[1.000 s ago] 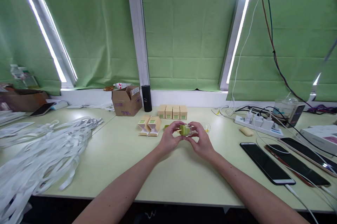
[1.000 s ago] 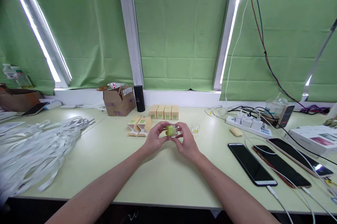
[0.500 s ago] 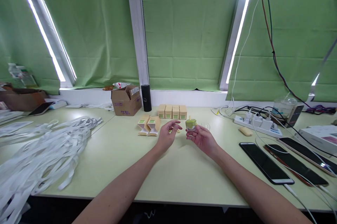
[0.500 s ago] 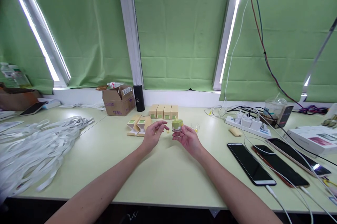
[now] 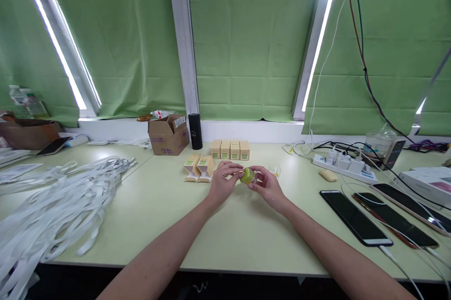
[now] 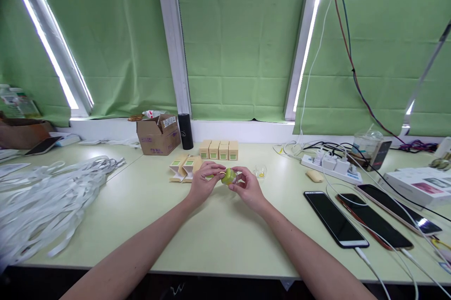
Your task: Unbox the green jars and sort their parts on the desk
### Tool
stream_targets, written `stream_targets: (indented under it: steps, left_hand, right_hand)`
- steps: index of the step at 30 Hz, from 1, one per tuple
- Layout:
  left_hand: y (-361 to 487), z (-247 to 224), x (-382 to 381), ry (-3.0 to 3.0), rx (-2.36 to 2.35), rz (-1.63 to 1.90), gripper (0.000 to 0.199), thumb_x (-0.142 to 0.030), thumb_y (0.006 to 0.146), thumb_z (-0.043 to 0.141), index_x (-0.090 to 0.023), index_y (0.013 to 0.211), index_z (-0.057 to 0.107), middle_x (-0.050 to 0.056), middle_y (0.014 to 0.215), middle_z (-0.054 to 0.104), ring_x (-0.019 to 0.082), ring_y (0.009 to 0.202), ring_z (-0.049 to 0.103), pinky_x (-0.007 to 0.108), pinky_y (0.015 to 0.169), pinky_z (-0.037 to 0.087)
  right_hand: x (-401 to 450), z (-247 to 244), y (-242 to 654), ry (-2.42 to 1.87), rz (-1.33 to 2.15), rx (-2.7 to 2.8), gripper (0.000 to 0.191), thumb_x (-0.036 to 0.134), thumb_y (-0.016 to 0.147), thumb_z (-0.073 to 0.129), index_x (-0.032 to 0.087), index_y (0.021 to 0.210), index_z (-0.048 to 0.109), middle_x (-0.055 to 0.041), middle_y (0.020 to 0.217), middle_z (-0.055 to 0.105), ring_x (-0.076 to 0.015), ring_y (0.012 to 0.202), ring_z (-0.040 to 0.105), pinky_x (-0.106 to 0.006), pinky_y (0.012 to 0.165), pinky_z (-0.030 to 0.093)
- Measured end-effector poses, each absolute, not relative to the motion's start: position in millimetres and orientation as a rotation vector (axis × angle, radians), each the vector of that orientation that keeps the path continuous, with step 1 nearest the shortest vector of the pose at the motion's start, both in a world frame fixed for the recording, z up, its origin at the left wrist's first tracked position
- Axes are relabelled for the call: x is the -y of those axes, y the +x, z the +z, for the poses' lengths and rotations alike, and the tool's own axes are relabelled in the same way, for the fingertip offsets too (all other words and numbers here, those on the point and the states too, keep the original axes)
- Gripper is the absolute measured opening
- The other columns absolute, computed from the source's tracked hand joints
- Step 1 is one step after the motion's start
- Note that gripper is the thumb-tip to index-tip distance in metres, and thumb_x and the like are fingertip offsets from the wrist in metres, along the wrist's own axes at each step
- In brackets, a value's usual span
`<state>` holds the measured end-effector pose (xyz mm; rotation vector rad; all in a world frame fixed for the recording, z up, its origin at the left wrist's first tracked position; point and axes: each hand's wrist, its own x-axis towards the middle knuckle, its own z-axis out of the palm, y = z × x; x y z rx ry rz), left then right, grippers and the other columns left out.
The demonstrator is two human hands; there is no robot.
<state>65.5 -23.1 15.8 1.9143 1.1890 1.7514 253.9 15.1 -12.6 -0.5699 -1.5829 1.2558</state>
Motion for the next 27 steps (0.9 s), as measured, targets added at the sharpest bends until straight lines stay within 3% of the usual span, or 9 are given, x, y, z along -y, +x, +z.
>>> stream_targets:
  steps: [6,13,19,23,27]
  left_hand:
    - [72,15,30,1.92,-1.222,1.7,0.009,-0.028,0.089,0.073,-0.026,0.086,0.081,0.008,0.101,0.078,0.025,0.096,0.069,0.034,0.07,0.052]
    - [70,15,31,1.989,-1.272,1.675,0.012,-0.026,0.092,0.067,-0.023,0.084,0.075,0.009,0.102,0.078,0.024,0.096,0.07,0.031,0.069,0.051]
    - [69,17,30,1.942,-1.272,1.756,0.015,-0.03,0.094,0.065,-0.021,0.085,0.072,0.008,0.103,0.077,0.021,0.096,0.071,0.029,0.07,0.052]
    - [62,19,21,1.672,-1.235,1.88,0.023,-0.04,0.094,0.066,-0.019,0.088,0.069,0.01,0.109,0.075,0.021,0.091,0.07,0.026,0.061,0.056]
    - [55,18,10,1.347,-1.173,1.959,0.039,-0.054,0.084,0.075,-0.016,0.09,0.068,0.01,0.102,0.073,0.019,0.081,0.068,0.028,0.057,0.061]
  right_hand:
    - [-11,-15,249,-0.63,1.138,1.675,0.051,0.037,0.074,0.082,0.027,0.12,0.063,-0.0058,0.113,0.067,-0.0184,0.09,0.063,-0.032,0.073,0.057]
    - [-7,-7,249,-0.726,1.0,1.739,0.047,0.035,0.075,0.081,0.026,0.119,0.068,-0.0072,0.119,0.069,-0.0218,0.101,0.063,-0.032,0.074,0.054]
    - [-8,-4,251,-0.723,0.998,1.732,0.046,0.036,0.076,0.082,0.025,0.118,0.068,-0.0073,0.12,0.069,-0.0214,0.099,0.063,-0.033,0.077,0.054]
    - [-13,-8,254,-0.739,1.001,1.687,0.046,0.037,0.075,0.082,0.025,0.117,0.068,-0.0076,0.118,0.069,-0.0207,0.094,0.062,-0.033,0.073,0.054]
    - [-16,-9,256,-0.709,0.999,1.638,0.046,0.034,0.076,0.081,0.026,0.119,0.065,-0.0072,0.119,0.067,-0.021,0.096,0.063,-0.038,0.082,0.057]
